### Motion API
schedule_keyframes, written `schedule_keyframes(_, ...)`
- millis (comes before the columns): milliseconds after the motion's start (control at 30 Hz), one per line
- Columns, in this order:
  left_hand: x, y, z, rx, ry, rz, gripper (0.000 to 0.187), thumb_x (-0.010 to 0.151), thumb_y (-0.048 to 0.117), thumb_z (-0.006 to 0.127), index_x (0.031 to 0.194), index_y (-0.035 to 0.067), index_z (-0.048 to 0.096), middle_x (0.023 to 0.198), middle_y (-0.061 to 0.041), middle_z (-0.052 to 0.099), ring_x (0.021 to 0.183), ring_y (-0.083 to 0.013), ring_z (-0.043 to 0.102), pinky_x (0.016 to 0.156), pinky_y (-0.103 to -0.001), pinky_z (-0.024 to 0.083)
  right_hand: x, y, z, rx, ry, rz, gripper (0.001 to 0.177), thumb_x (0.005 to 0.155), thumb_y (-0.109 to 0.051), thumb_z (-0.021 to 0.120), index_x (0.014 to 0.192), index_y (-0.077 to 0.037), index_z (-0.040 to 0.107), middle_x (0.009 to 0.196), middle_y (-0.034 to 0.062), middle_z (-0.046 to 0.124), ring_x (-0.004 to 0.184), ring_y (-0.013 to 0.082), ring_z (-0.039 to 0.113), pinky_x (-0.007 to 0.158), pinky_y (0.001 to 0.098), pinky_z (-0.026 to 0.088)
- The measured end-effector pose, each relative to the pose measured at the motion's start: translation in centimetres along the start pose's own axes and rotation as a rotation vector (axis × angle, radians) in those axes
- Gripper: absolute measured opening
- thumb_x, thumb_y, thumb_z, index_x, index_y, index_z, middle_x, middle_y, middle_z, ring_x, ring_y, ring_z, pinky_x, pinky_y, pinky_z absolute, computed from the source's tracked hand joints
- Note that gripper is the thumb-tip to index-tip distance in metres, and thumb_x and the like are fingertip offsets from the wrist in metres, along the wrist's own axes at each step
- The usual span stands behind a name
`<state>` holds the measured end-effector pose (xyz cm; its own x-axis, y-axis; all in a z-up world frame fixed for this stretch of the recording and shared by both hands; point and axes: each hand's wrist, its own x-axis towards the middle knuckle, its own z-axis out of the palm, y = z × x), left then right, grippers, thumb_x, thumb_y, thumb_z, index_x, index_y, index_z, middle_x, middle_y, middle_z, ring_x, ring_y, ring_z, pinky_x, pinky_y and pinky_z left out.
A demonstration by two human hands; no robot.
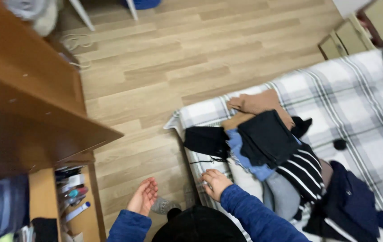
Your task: Picking up folded clothes from a bed and placing them neatly onto shelves inside a closet.
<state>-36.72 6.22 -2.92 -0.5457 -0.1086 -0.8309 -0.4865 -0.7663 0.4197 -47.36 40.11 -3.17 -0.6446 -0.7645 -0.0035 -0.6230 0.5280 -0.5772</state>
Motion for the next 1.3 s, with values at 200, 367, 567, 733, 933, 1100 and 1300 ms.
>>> schedule_keyframes(200,1.3,-1.3,4.3,0.101,-0.012,-0.084,0.027,0.099,0.024,0.063,0.122,0.012,0.069,0.100,-0.005,0.070,0.083,-0.0151,0.066,0.066,-0.026,0.051,-6.0,3.7,-0.3,0.033,0.047,0.199,0.027,0.086,-0.019,0.065,0.112,-0.015,0.068,0.112,0.0139,0.066,0.105,0.0353,0.059,0.098,0.0446,0.045)
schedule_keyframes(367,0.2,-1.7,9.0,0.220,-0.057,-0.103,0.025,0.100,0.025,0.061,0.120,0.011,0.067,0.100,-0.005,0.070,0.084,-0.0145,0.065,0.068,-0.025,0.052,-10.6,6.6,0.5,0.111,-0.016,0.417,0.035,0.084,-0.022,0.065,0.119,-0.018,0.067,0.116,0.0157,0.067,0.108,0.0400,0.060,0.098,0.0491,0.047)
schedule_keyframes(567,2.1,-3.1,8.7,0.247,-0.063,-0.154,0.025,0.099,0.026,0.061,0.120,0.015,0.068,0.100,-0.003,0.070,0.085,-0.0137,0.066,0.067,-0.025,0.052,-15.1,11.3,3.6,0.189,0.091,0.628,0.033,0.082,-0.023,0.068,0.114,-0.021,0.073,0.119,0.0044,0.075,0.112,0.0300,0.066,0.107,0.0406,0.045)
schedule_keyframes(733,2.7,-3.7,8.1,0.280,-0.007,-0.175,0.027,0.098,0.026,0.061,0.122,0.016,0.068,0.103,-0.003,0.072,0.086,-0.0146,0.066,0.071,-0.026,0.052,-17.9,17.0,3.0,0.422,0.487,0.963,0.034,0.085,-0.012,0.064,0.116,-0.023,0.075,0.118,0.0016,0.076,0.109,0.0210,0.070,0.101,0.0334,0.052)
schedule_keyframes(933,1.3,-3.5,9.0,0.306,0.043,-0.163,0.025,0.098,0.024,0.060,0.120,0.016,0.069,0.102,-0.003,0.072,0.086,-0.0135,0.066,0.070,-0.025,0.050,-18.9,22.6,0.3,0.420,0.897,1.118,0.038,0.084,-0.009,0.069,0.121,-0.016,0.067,0.114,0.0128,0.066,0.102,0.0217,0.069,0.095,0.0318,0.056)
schedule_keyframes(1100,0.6,-3.3,7.9,0.314,0.085,-0.150,0.027,0.099,0.027,0.061,0.121,0.014,0.069,0.102,-0.003,0.072,0.086,-0.0141,0.066,0.069,-0.025,0.050,-14.9,22.8,-3.7,0.437,0.765,1.260,0.076,0.077,-0.030,0.079,0.148,-0.024,0.050,0.136,0.0237,0.052,0.107,0.0321,0.065,0.093,0.0383,0.055)
schedule_keyframes(1300,0.7,-3.3,5.5,0.296,0.110,-0.148,0.028,0.102,0.026,0.056,0.125,0.013,0.068,0.105,-0.003,0.071,0.089,-0.0147,0.065,0.072,-0.026,0.051,-12.0,22.7,-4.4,0.308,0.623,1.444,0.037,0.077,-0.045,0.079,0.110,-0.034,0.068,0.108,0.0153,0.064,0.098,0.0308,0.066,0.092,0.0393,0.052)
